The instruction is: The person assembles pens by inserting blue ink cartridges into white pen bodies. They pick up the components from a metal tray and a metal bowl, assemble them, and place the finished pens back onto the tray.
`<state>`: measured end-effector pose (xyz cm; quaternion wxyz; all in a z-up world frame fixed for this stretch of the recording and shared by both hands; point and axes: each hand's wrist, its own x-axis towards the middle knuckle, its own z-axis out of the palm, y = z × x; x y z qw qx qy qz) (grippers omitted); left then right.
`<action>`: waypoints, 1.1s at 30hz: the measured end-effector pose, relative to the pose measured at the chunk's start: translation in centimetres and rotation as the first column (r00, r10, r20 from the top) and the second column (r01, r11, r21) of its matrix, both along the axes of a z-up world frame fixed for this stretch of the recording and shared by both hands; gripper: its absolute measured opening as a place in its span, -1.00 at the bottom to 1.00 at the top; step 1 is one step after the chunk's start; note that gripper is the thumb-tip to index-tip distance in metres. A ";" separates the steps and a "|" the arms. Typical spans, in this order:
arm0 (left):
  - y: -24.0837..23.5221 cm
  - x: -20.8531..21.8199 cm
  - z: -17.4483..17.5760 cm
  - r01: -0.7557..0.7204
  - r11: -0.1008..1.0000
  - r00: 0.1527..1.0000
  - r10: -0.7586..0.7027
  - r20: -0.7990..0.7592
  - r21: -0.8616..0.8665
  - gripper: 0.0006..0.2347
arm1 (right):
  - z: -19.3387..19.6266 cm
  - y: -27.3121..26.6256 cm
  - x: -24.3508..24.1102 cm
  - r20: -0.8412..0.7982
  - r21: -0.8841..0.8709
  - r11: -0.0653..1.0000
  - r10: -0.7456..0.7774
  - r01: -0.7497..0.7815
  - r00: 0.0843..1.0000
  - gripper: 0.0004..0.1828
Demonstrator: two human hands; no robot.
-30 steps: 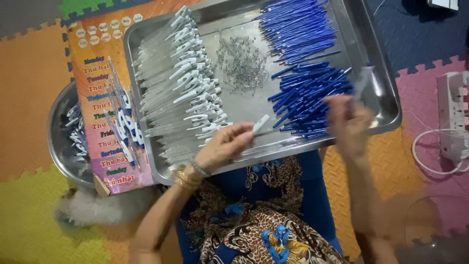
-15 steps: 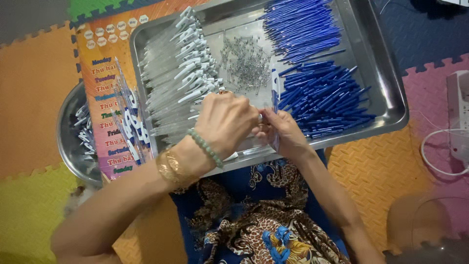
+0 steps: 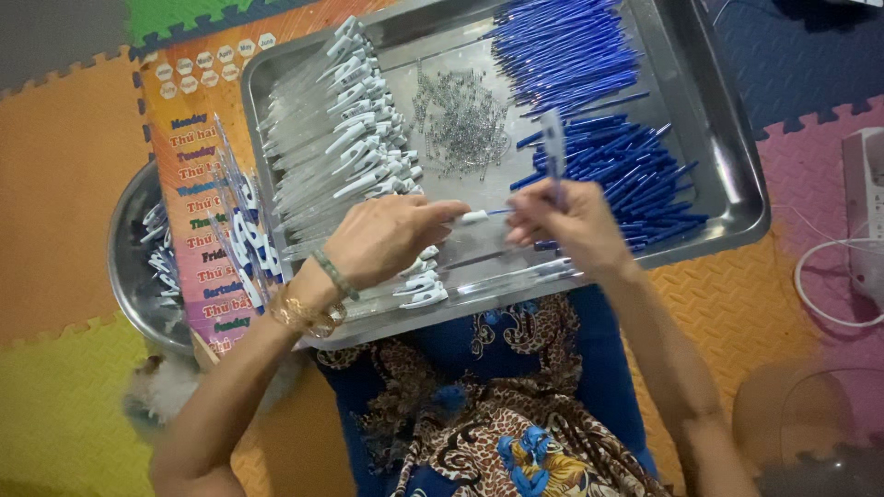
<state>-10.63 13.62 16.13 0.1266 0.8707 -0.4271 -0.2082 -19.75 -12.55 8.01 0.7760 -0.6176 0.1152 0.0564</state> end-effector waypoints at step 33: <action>-3.6 7.0 -9.7 -0.425 0.861 0.876 0.315 -0.365 -0.278 -0.62 | -0.6 -14.8 9.9 0.036 -0.455 0.891 0.031 -0.012 0.999 -0.88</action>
